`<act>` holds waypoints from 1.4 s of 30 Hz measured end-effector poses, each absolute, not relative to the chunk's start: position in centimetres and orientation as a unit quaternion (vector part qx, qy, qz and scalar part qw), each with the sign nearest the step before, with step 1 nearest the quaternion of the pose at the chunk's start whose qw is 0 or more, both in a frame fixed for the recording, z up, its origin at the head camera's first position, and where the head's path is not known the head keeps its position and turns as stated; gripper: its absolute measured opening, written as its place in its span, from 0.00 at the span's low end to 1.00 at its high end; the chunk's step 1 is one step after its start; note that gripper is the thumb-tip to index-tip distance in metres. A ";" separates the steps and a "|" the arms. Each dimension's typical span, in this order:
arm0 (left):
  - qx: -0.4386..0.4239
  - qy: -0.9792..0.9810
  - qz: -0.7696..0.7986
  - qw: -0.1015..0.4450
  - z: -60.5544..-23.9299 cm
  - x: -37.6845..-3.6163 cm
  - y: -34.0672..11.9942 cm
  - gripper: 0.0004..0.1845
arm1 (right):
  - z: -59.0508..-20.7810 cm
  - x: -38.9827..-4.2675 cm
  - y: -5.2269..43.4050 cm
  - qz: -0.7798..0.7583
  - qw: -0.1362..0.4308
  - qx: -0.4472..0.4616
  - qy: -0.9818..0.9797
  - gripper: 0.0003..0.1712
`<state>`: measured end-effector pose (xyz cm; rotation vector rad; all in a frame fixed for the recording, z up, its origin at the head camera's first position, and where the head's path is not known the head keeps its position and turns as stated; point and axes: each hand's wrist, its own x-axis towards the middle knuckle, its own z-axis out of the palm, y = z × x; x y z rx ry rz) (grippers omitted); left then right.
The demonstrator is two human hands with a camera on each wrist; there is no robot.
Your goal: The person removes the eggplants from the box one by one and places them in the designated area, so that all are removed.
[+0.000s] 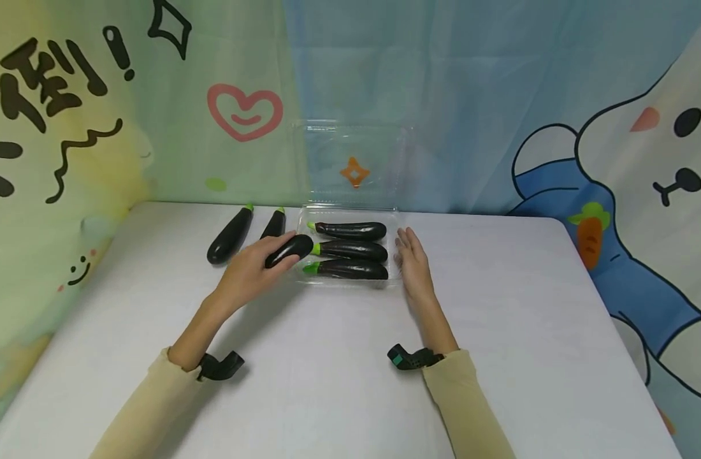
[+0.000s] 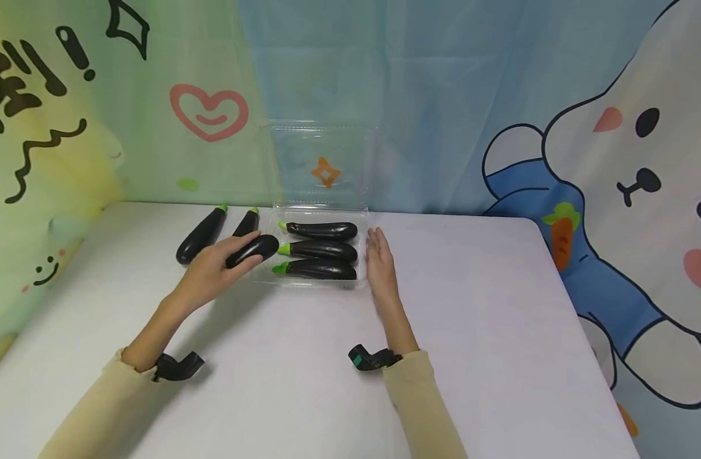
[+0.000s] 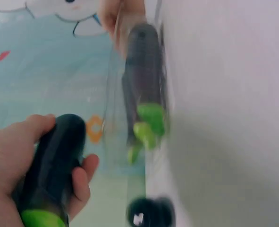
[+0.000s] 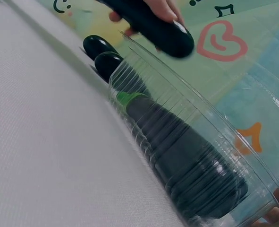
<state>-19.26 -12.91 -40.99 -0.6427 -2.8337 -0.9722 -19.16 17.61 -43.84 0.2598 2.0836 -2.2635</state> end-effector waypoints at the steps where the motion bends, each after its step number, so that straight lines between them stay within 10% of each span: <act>1: -0.204 -0.924 -0.319 0.047 -40.9 -19.1 -13.7 0.29 | -43.8 -19.2 17.6 -0.734 0.027 0.083 0.674 0.32; 42: -0.114 -0.951 -0.280 0.063 -41.3 -22.1 -26.2 0.35 | -46.7 -20.5 17.8 -0.721 0.019 0.084 0.688 0.33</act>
